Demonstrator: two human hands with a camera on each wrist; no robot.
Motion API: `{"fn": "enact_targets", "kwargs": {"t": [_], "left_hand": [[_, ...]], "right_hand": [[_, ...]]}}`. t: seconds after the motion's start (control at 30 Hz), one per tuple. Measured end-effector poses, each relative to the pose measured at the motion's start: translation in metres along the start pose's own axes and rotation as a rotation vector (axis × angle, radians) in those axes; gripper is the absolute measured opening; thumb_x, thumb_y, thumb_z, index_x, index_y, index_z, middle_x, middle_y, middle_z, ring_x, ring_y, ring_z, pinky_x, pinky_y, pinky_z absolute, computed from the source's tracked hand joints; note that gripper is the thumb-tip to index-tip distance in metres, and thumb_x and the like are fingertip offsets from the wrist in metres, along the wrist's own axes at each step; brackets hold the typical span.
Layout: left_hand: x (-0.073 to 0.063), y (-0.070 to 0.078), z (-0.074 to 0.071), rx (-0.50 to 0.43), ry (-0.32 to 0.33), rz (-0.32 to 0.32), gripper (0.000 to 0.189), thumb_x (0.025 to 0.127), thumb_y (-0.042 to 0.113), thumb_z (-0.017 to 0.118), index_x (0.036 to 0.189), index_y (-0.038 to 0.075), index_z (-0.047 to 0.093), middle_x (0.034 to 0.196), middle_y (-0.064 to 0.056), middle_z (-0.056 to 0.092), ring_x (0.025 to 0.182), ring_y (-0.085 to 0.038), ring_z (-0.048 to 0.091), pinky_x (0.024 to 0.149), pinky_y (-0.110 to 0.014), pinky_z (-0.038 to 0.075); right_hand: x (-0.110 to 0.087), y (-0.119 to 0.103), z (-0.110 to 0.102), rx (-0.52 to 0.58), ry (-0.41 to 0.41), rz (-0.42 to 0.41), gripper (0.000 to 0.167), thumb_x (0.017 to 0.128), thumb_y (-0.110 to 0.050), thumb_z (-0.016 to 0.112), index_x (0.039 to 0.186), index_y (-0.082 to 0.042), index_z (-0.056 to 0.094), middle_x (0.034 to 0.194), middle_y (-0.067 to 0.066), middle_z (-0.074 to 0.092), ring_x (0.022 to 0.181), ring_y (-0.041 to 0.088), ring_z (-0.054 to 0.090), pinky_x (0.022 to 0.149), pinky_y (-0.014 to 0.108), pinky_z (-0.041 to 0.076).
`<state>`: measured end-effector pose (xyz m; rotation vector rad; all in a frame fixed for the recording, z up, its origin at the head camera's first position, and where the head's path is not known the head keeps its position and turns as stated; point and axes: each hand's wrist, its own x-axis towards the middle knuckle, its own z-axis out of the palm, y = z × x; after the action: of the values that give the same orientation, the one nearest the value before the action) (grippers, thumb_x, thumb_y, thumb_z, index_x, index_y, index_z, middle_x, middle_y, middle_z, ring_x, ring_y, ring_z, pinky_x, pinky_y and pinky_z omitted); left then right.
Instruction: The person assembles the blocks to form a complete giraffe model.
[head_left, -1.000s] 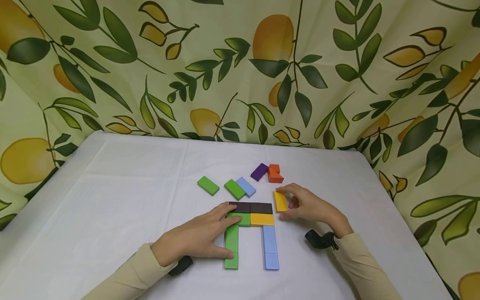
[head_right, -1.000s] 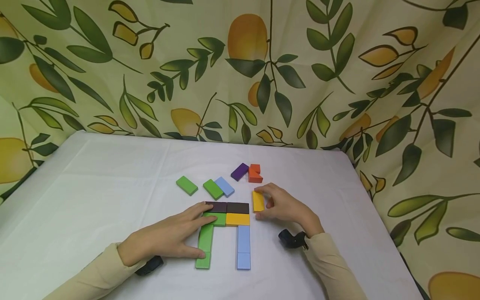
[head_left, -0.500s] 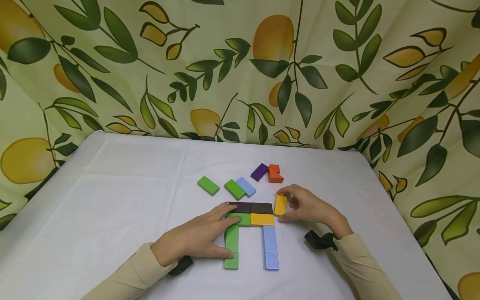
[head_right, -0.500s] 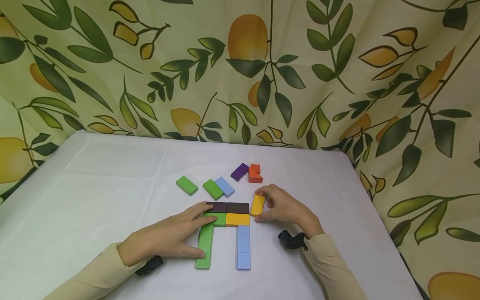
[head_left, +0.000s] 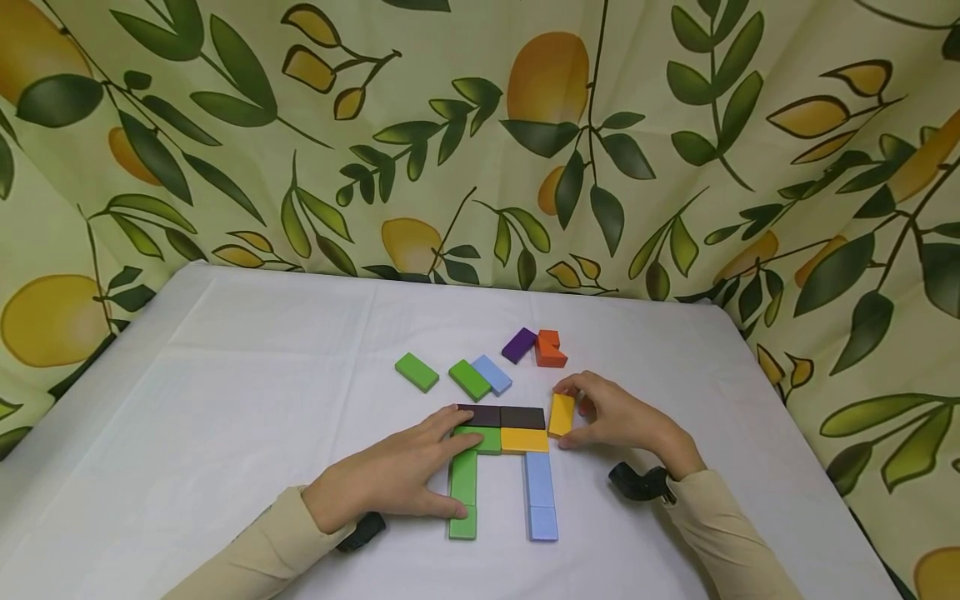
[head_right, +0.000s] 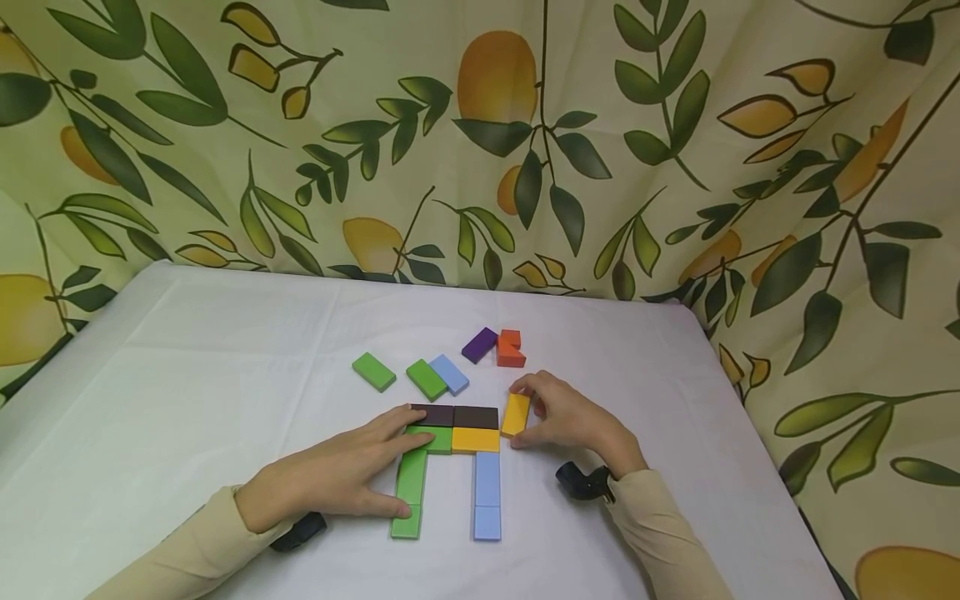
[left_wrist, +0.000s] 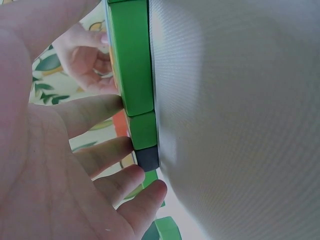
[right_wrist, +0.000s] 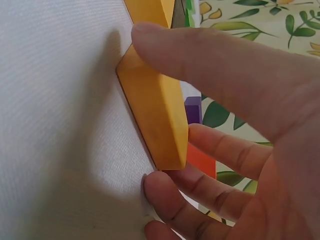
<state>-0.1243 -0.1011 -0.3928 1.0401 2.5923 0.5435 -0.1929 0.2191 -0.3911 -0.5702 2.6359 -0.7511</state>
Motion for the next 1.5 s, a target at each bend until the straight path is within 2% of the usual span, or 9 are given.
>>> {"fn": "enact_targets", "kwargs": {"t": [0.43, 0.87, 1.5], "left_hand": [[-0.0005, 0.0008, -0.0003, 0.002, -0.001, -0.005, 0.082, 0.082, 0.053, 0.076, 0.148, 0.015, 0.046, 0.162, -0.009, 0.027, 0.150, -0.025, 0.028, 0.116, -0.043, 0.039], [-0.0006, 0.0001, 0.0004, 0.015, 0.009, 0.011, 0.081, 0.082, 0.053, 0.076, 0.148, 0.015, 0.047, 0.161, -0.010, 0.028, 0.148, -0.023, 0.031, 0.116, -0.042, 0.039], [-0.0005, 0.0006, -0.0008, 0.002, 0.003, 0.000, 0.081, 0.082, 0.053, 0.076, 0.148, 0.015, 0.047, 0.161, -0.010, 0.028, 0.149, -0.024, 0.030, 0.116, -0.043, 0.039]], "right_hand": [[-0.0001, -0.0007, 0.0017, -0.007, -0.007, -0.012, 0.067, 0.071, -0.031, 0.090, 0.128, -0.012, 0.060, 0.117, 0.004, 0.059, 0.098, 0.018, 0.052, 0.083, 0.028, 0.052], [-0.0007, -0.0012, 0.0021, -0.013, 0.004, -0.008, 0.067, 0.071, -0.031, 0.090, 0.127, -0.012, 0.060, 0.117, 0.004, 0.059, 0.099, 0.018, 0.053, 0.087, 0.033, 0.052], [-0.0005, -0.0035, 0.0009, 0.007, -0.002, -0.002, 0.066, 0.070, -0.030, 0.090, 0.125, -0.010, 0.059, 0.116, 0.005, 0.059, 0.100, 0.019, 0.053, 0.089, 0.034, 0.052]]}}
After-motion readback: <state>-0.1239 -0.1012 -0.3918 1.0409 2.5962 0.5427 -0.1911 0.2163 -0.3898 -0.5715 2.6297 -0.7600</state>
